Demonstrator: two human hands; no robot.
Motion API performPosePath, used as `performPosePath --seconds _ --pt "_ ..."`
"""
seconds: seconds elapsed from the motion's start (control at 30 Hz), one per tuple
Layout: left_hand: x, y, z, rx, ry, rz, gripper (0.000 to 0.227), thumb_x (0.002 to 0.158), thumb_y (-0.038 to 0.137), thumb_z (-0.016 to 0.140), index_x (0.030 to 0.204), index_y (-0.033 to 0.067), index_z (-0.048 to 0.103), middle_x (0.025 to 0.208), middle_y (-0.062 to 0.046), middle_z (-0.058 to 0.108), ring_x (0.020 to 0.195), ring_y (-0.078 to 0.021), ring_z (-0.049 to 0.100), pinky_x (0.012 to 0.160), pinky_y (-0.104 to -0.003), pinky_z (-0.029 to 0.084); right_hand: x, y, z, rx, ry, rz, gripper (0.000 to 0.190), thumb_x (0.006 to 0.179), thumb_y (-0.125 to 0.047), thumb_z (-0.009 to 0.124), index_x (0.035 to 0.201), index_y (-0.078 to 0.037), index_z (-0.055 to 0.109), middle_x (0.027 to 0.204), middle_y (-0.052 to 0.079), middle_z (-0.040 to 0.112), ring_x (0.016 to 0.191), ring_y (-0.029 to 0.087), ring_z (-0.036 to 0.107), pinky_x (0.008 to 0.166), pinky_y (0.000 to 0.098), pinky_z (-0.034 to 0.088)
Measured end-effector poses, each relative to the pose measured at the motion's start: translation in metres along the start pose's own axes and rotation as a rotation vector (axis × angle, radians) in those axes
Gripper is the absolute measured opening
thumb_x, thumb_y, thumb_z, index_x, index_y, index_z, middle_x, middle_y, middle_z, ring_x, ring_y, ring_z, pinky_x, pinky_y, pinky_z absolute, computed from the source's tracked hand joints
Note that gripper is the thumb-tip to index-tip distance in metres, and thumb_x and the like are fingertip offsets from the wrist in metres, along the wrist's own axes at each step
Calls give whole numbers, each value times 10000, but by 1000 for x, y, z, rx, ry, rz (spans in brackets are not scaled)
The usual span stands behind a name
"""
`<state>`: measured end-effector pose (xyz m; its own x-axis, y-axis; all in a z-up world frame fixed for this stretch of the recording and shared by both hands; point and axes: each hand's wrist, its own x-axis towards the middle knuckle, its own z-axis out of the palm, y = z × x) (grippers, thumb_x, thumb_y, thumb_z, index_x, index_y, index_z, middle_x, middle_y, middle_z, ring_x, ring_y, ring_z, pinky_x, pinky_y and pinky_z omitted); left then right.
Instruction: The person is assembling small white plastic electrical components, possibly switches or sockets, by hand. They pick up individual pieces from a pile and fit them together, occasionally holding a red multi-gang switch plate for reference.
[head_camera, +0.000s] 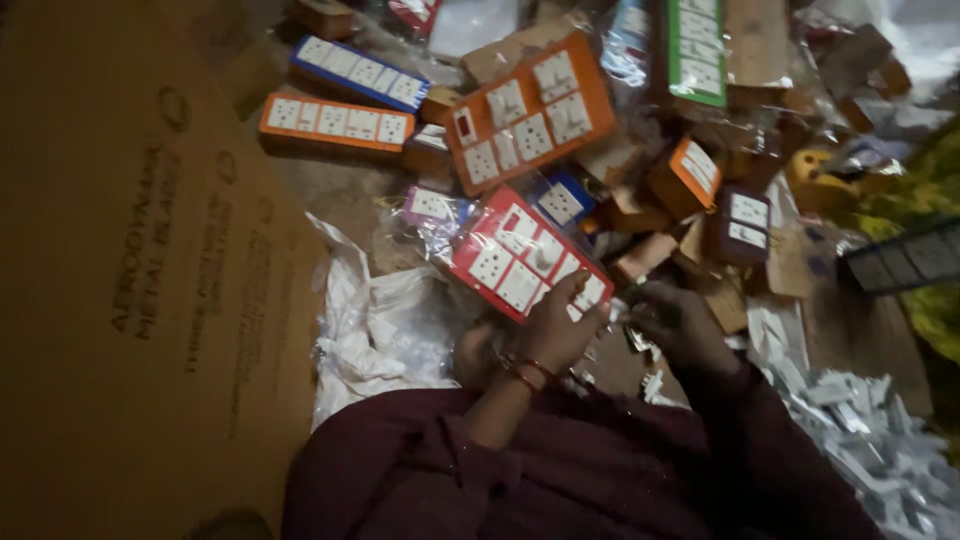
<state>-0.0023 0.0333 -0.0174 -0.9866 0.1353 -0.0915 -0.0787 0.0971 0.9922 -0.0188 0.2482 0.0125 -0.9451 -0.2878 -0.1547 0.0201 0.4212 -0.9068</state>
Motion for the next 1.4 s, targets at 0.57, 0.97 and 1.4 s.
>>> performPosePath --seconds 0.57,0.97,1.4 --pt "6 -72 41 -534 -310 -338 279 1053 333 585 1041 59 636 885 -14 648 773 -128 635 658 -300 496 -70 35 9 -5 265 39 534 798 -18 709 1310 -60 567 1027 77 616 852 168 591 714 312 527" --pt "-5 -86 32 -959 -161 -367 310 1095 244 541 1067 -43 655 951 -105 689 857 -202 652 787 -369 568 -71 20 18 315 -23 57 532 856 -30 624 1377 -82 530 1205 18 643 1046 121 664 833 283 562" --pt "-29 -18 18 -725 -260 -452 319 1028 201 609 1234 -31 682 1018 -86 720 824 -154 692 685 -312 594 -89 -17 49 -123 227 -209 512 917 -231 748 1314 5 525 1135 157 631 1017 262 630 856 336 521"
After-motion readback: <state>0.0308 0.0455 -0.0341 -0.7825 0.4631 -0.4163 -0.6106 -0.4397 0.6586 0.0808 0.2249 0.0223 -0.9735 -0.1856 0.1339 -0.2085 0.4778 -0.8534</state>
